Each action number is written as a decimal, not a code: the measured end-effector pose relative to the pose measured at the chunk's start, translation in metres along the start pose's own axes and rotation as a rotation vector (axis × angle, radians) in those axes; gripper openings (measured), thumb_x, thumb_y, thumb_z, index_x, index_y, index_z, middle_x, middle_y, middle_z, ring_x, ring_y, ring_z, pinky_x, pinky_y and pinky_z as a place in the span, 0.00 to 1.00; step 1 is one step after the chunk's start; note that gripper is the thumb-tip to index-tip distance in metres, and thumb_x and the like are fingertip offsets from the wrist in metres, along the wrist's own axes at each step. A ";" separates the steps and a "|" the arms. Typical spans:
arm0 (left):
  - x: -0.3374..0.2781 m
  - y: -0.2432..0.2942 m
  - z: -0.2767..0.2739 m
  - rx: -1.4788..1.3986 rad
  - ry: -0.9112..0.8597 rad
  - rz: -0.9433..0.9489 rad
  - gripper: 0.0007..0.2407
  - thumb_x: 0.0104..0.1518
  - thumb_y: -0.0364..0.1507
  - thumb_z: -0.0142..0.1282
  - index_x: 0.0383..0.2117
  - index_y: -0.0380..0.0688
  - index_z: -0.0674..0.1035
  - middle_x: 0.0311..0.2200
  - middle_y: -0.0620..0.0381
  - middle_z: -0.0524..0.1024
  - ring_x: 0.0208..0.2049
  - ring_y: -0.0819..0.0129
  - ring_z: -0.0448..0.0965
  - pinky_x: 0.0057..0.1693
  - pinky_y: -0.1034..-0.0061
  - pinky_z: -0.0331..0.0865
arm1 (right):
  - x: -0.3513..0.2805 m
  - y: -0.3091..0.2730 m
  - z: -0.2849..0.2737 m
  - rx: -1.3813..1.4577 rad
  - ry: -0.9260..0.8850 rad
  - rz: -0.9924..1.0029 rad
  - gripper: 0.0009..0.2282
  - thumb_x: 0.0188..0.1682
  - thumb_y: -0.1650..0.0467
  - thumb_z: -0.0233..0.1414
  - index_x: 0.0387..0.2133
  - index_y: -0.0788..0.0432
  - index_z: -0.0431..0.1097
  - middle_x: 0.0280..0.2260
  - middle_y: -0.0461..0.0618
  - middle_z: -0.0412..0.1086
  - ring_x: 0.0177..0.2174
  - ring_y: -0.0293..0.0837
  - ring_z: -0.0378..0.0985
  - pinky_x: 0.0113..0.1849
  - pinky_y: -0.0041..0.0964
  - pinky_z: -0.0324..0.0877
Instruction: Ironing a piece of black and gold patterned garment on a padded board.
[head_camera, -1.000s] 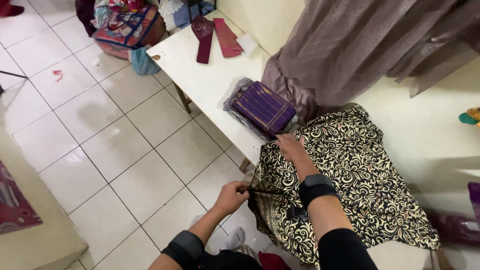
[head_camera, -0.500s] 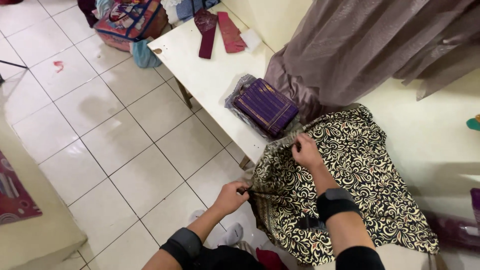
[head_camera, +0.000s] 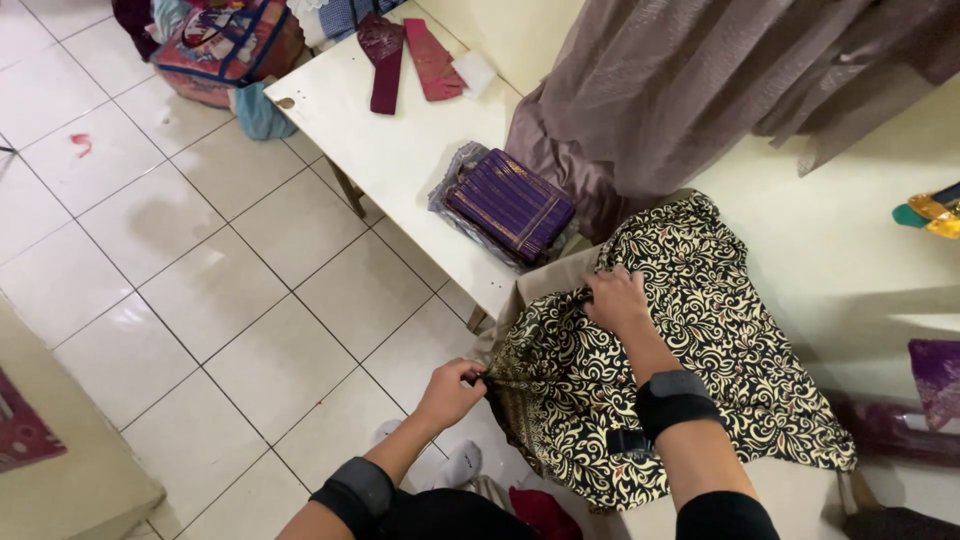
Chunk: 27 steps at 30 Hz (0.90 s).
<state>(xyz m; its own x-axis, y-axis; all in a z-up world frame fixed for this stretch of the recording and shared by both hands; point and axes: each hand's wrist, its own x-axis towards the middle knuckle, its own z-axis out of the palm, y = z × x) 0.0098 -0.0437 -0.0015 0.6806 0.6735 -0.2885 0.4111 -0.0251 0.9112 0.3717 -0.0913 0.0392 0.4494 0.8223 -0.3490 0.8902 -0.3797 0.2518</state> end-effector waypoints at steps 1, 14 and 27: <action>0.000 0.003 -0.002 0.002 -0.003 0.001 0.11 0.49 0.28 0.59 0.39 0.46 0.85 0.30 0.51 0.81 0.39 0.56 0.84 0.49 0.66 0.78 | 0.004 0.006 0.006 0.003 0.000 0.003 0.24 0.46 0.58 0.51 0.59 0.40 0.64 0.51 0.41 0.69 0.56 0.51 0.66 0.55 0.53 0.57; -0.016 0.048 0.012 0.044 -0.165 0.267 0.10 0.50 0.25 0.56 0.38 0.43 0.84 0.31 0.50 0.79 0.40 0.53 0.81 0.50 0.63 0.76 | -0.104 0.132 0.086 0.018 -0.077 0.185 0.15 0.48 0.64 0.55 0.50 0.38 0.73 0.51 0.42 0.69 0.56 0.49 0.68 0.58 0.59 0.56; -0.027 0.078 0.062 0.071 -0.656 0.657 0.09 0.54 0.25 0.56 0.39 0.42 0.84 0.33 0.48 0.79 0.38 0.53 0.80 0.45 0.63 0.76 | -0.332 0.116 0.178 -0.013 -0.170 0.813 0.14 0.52 0.67 0.48 0.50 0.36 0.73 0.53 0.36 0.70 0.53 0.44 0.72 0.59 0.64 0.50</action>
<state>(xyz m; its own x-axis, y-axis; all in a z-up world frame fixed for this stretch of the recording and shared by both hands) 0.0611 -0.1102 0.0596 0.9875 -0.0433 0.1513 -0.1572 -0.3129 0.9367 0.3391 -0.4839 0.0234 0.9584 0.2175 -0.1850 0.2820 -0.8221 0.4946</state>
